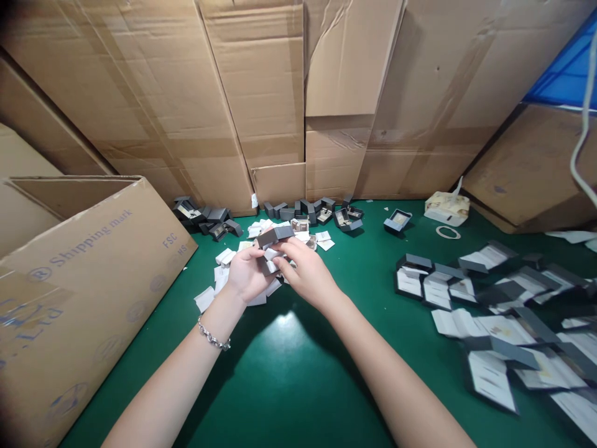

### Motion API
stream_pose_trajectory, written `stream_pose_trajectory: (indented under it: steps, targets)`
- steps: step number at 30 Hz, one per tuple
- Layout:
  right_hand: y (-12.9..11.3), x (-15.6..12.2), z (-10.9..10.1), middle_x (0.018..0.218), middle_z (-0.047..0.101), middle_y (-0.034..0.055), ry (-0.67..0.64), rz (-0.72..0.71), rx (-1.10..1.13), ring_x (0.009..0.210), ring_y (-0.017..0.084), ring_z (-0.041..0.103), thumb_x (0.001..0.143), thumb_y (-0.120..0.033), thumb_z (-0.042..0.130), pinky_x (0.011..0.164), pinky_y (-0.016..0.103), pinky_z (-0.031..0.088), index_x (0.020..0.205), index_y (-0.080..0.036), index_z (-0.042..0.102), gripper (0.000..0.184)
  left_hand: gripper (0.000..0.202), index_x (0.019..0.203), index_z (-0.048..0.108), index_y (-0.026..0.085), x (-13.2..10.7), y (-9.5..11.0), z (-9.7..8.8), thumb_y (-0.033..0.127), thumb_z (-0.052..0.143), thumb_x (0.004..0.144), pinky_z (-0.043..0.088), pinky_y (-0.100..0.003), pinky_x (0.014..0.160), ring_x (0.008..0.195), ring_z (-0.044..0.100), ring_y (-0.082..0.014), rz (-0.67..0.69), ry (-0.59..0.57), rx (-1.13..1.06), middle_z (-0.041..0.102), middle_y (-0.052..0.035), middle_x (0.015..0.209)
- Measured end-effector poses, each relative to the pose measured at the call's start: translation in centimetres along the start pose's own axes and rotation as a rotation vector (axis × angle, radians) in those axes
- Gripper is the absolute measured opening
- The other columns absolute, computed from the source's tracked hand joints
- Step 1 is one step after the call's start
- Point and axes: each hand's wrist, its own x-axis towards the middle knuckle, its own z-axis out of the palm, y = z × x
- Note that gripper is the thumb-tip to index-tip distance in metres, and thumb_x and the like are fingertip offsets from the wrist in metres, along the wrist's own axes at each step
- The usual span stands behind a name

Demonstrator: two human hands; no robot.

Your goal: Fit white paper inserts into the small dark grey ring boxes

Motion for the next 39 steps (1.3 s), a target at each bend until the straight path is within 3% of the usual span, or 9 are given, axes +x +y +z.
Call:
stream_pose_trajectory:
  steps: [5, 8, 11, 15, 19, 23, 28, 33, 39]
  targets:
    - [0.2, -0.3, -0.1, 0.1, 0.063, 0.004, 0.007, 0.0, -0.076, 0.088, 0.017, 0.059, 0.089, -0.024, 0.045, 0.074, 0.027, 0.048, 0.109, -0.024, 0.058, 0.024, 0.028, 0.088, 0.06, 0.016, 0.1, -0.1, -0.3, 0.013, 0.051, 0.061, 0.041, -0.027, 0.054, 0.058, 0.055, -0.0142, -0.057, -0.031, -0.047, 0.061, -0.0025, 0.075]
    - [0.0, -0.4, -0.2, 0.093, 0.063, 0.004, -0.006, -0.023, -0.164, 0.081, 0.017, 0.059, 0.09, -0.028, 0.044, 0.067, 0.027, 0.047, 0.105, -0.025, 0.06, 0.022, 0.022, 0.083, 0.059, 0.016, 0.1, -0.1, -0.1, 0.015, 0.051, 0.062, 0.04, -0.026, 0.051, 0.055, 0.053, -0.0137, -0.073, -0.011, -0.06, 0.061, -0.0027, 0.074]
    - [-0.6, -0.3, 0.1, 0.088, 0.064, 0.0037, 0.064, 0.002, -0.176, 0.08, 0.018, 0.059, 0.087, -0.032, 0.05, 0.068, 0.028, 0.046, 0.095, -0.024, 0.063, 0.017, 0.03, 0.091, 0.059, 0.017, 0.1, -0.3, 0.1, 0.014, 0.051, 0.062, 0.039, -0.025, 0.05, 0.054, 0.052, -0.0124, -0.056, 0.015, -0.052, 0.062, -0.0019, 0.075]
    - [-1.4, -0.4, 1.0, 0.083, 0.064, 0.0023, 0.221, 0.082, -0.098, 0.078, 0.018, 0.059, 0.082, -0.027, 0.056, 0.07, 0.029, 0.046, 0.082, -0.023, 0.062, 0.007, 0.052, 0.113, 0.054, 0.024, 0.1, -0.8, 0.4, 0.012, 0.05, 0.062, 0.042, -0.025, 0.057, 0.06, 0.055, -0.0124, 0.061, 0.022, -0.004, 0.063, -0.0002, 0.08]
    - [-1.9, -0.5, 1.5, 0.08, 0.063, 0.0015, 0.298, 0.143, -0.009, 0.076, 0.017, 0.058, 0.079, -0.024, 0.057, 0.069, 0.029, 0.046, 0.076, -0.023, 0.06, 0.004, 0.063, 0.123, 0.048, 0.027, 0.1, -1.5, 0.5, 0.014, 0.05, 0.062, 0.043, -0.027, 0.063, 0.064, 0.056, -0.0136, 0.16, 0.023, 0.076, 0.064, 0.0, 0.087]
    - [-1.9, -0.4, 1.8, 0.078, 0.061, 0.001, 0.345, 0.18, 0.018, 0.076, 0.017, 0.057, 0.075, -0.02, 0.057, 0.069, 0.029, 0.046, 0.073, -0.022, 0.058, 0.003, 0.068, 0.126, 0.045, 0.03, 0.1, -1.7, 0.5, 0.013, 0.051, 0.061, 0.043, -0.026, 0.067, 0.069, 0.057, -0.0128, 0.202, 0.012, 0.082, 0.065, 0.0018, 0.089]
    - [-1.8, -0.5, 2.1, 0.08, 0.06, 0.0017, 0.362, 0.211, 0.074, 0.077, 0.016, 0.056, 0.074, -0.018, 0.055, 0.07, 0.029, 0.047, 0.074, -0.021, 0.057, 0.004, 0.07, 0.129, 0.042, 0.03, -0.1, -1.8, 0.5, 0.013, 0.051, 0.062, 0.042, -0.024, 0.063, 0.061, 0.055, -0.0105, 0.202, -0.015, 0.093, 0.065, 0.0028, 0.087]
    - [-1.6, -0.6, 2.3, 0.081, 0.06, 0.0025, 0.366, 0.245, 0.106, 0.079, 0.017, 0.056, 0.074, -0.019, 0.054, 0.067, 0.029, 0.049, 0.074, -0.021, 0.057, 0.004, 0.068, 0.128, 0.042, 0.031, -0.2, -2.0, 0.5, 0.014, 0.051, 0.062, 0.045, -0.028, 0.071, 0.076, 0.06, -0.0148, 0.197, -0.01, 0.107, 0.065, 0.0014, 0.096]
    - [-1.6, -0.7, 2.7, 0.08, 0.059, 0.0021, 0.381, 0.237, 0.081, 0.076, 0.016, 0.056, 0.075, -0.018, 0.053, 0.066, 0.029, 0.049, 0.074, -0.021, 0.055, 0.003, 0.066, 0.124, 0.047, 0.028, -0.2, -2.2, 0.7, 0.013, 0.051, 0.061, 0.044, -0.026, 0.072, 0.075, 0.059, -0.0141, 0.227, 0.01, 0.114, 0.064, 0.0006, 0.095]
